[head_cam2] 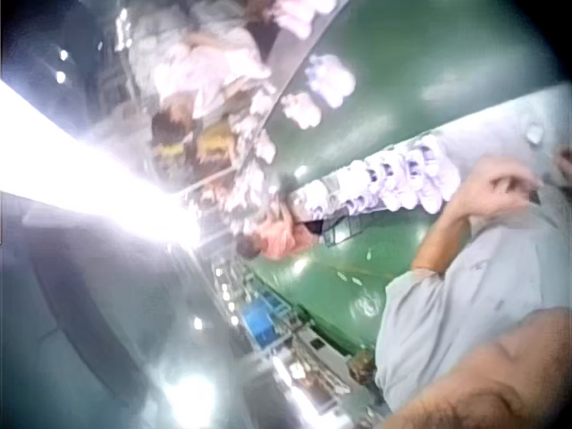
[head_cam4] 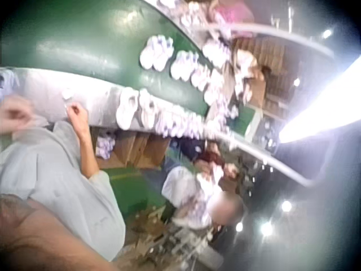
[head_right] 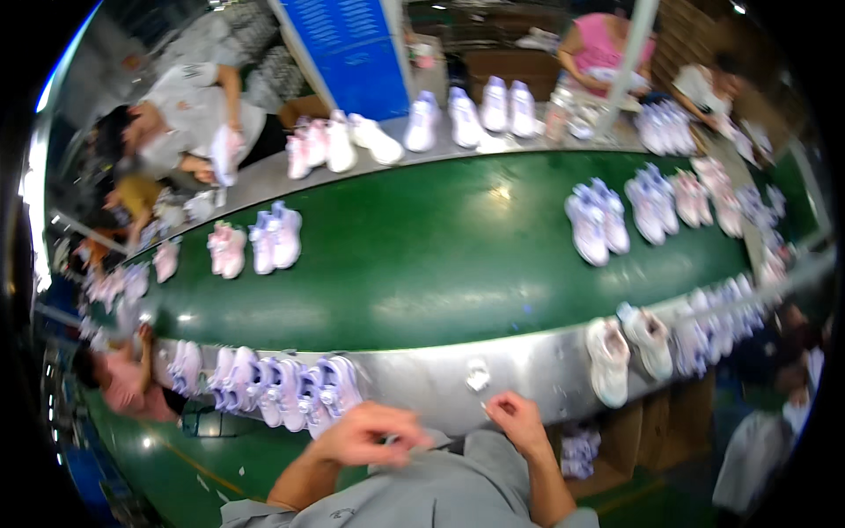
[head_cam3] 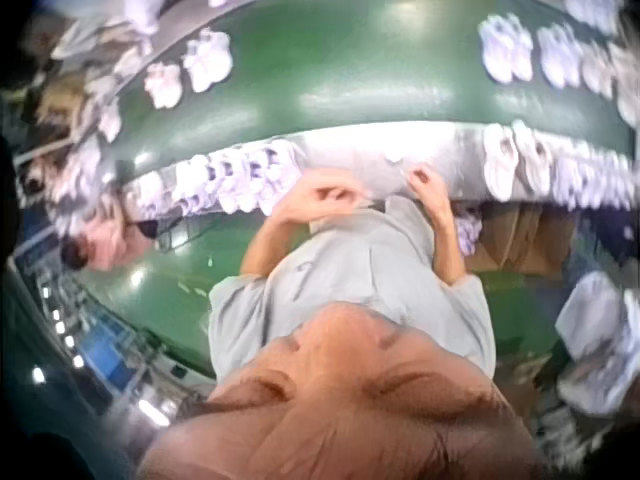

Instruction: The person inserts small white paper fillers into the openings of white and pastel-colored sneakers on a moving conveyor belt. The person then places a circular sticker on the tongue of each shoe before moving it along the line.

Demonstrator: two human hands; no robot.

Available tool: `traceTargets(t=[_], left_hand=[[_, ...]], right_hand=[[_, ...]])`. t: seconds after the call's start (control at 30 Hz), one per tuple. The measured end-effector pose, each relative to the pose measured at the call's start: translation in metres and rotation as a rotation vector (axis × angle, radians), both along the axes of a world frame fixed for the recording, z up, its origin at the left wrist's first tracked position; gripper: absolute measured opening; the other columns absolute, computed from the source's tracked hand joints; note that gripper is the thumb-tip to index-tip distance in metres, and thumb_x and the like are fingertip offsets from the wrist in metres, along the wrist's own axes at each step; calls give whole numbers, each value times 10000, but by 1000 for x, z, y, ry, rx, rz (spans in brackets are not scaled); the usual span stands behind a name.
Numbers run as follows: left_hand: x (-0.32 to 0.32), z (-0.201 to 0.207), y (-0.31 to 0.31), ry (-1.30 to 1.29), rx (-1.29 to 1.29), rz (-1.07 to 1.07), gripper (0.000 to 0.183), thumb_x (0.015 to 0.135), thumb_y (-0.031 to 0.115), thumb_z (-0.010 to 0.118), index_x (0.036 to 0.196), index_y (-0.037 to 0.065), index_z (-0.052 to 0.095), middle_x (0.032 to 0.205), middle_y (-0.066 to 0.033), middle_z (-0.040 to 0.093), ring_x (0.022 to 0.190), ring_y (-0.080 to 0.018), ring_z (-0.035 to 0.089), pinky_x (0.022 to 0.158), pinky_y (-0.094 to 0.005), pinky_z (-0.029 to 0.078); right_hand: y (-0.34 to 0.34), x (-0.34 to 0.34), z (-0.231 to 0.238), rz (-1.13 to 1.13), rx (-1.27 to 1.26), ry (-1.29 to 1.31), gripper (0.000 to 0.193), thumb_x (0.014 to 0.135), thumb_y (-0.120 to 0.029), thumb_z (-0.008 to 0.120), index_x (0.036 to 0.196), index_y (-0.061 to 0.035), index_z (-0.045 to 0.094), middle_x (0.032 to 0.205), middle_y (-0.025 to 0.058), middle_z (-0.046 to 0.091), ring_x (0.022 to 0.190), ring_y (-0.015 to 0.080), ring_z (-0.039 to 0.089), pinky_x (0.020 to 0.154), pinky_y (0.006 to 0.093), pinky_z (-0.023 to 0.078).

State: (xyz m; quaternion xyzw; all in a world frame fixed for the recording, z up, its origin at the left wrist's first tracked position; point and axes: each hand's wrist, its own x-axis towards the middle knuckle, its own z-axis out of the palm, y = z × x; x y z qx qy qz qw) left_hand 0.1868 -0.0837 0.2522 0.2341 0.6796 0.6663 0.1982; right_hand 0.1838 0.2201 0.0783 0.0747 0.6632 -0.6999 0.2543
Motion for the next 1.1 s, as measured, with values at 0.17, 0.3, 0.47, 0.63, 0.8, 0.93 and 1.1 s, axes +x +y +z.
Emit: traceTargets(t=[0.17,0.3,0.47,0.63,0.8,0.93,1.1], left_hand=[[8,72,-14,397,693,-636,77,980,111,664,1053,100,644,850,-189,650,637,-333,549,579,-461,423],[26,94,-6,488,641,-585,480,966,174,781,1413,296,655,904,-67,667,668,-211,579,571,-366,393],[47,99,6,487,625,-546,432,971,71,727,1346,286,705,871,-84,665,653,-223,578,571,-364,396],[61,99,44,474,652,-491,387,992,79,706,1321,284,721,867,-102,666,638,-226,574,570,-372,400],[85,95,68,406,628,-387,16,1000,86,618,997,72,625,820,-239,624,630,-360,554,590,-476,435],[97,88,82,294,621,-344,201,983,30,563,792,-30,550,821,-340,590,663,-455,568,610,-549,461],[95,97,96,377,598,-315,164,985,145,700,1140,101,670,851,-184,658,640,-282,583,586,-420,432]], right_hand=[[-28,26,27,39,30,9,114,981,-114,748,993,-4,726,876,-29,688,799,42,598,716,224,496],[-23,48,27,4,35,32,113,978,-113,744,996,-3,728,868,-38,686,788,32,593,704,218,489],[-2,53,40,96,159,38,109,984,-98,730,1025,3,727,904,-38,689,810,31,599,720,211,495],[28,47,30,125,140,92,152,976,-147,735,1001,3,734,856,-19,699,780,49,605,700,231,503],[55,41,17,197,89,83,147,973,-132,725,1023,6,737,873,-2,720,795,62,630,740,240,529],[74,35,7,202,49,25,136,971,-130,730,1014,-2,740,878,-5,714,788,59,622,727,234,518],[83,22,10,146,-78,-70,98,964,-99,734,997,-7,728,851,-8,683,718,52,577,646,225,477]])
